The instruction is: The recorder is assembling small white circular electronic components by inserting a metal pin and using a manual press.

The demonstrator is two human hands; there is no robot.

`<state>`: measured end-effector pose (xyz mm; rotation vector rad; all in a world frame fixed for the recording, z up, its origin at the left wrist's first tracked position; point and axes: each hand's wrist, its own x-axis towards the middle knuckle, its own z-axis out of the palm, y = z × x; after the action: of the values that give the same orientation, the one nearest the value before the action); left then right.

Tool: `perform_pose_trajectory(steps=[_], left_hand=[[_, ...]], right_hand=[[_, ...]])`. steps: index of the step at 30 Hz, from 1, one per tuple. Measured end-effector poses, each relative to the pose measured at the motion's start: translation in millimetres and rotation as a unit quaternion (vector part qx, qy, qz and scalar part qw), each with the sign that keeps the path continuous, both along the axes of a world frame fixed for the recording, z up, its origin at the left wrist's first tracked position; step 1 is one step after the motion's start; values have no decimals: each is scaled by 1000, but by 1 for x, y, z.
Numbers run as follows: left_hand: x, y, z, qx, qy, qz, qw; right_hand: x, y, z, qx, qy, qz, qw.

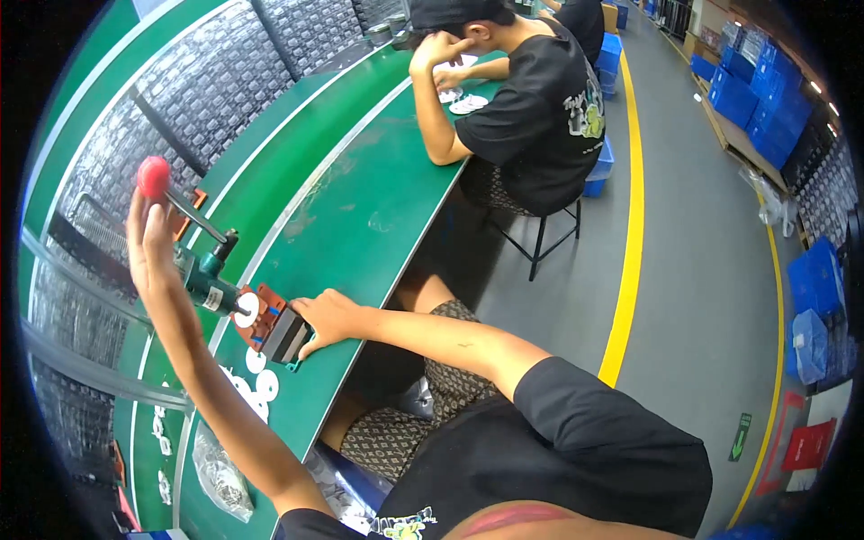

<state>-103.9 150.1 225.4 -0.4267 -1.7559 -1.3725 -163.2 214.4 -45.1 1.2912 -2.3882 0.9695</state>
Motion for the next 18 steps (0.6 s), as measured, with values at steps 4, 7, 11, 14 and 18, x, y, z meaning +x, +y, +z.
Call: perform_pose_trajectory(steps=[4,7,11,14,18], left_hand=[[51,-62,-68,-100,-9,168,981],[36,-189,-227,56,44,174,982],[12,-73,-211,-268,-144,331,893],[20,-76,-202,-192,-193,284,920],[34,-96,-209,-196,-212,322,902]], right_hand=[[1,0,-3,-12,-1,2,1000],[3,-24,5,-27,-12,33,999],[-4,4,22,64,-93,-9,994],[-5,7,15,11,-41,-16,999],[9,3,11,31,-42,-13,999]])
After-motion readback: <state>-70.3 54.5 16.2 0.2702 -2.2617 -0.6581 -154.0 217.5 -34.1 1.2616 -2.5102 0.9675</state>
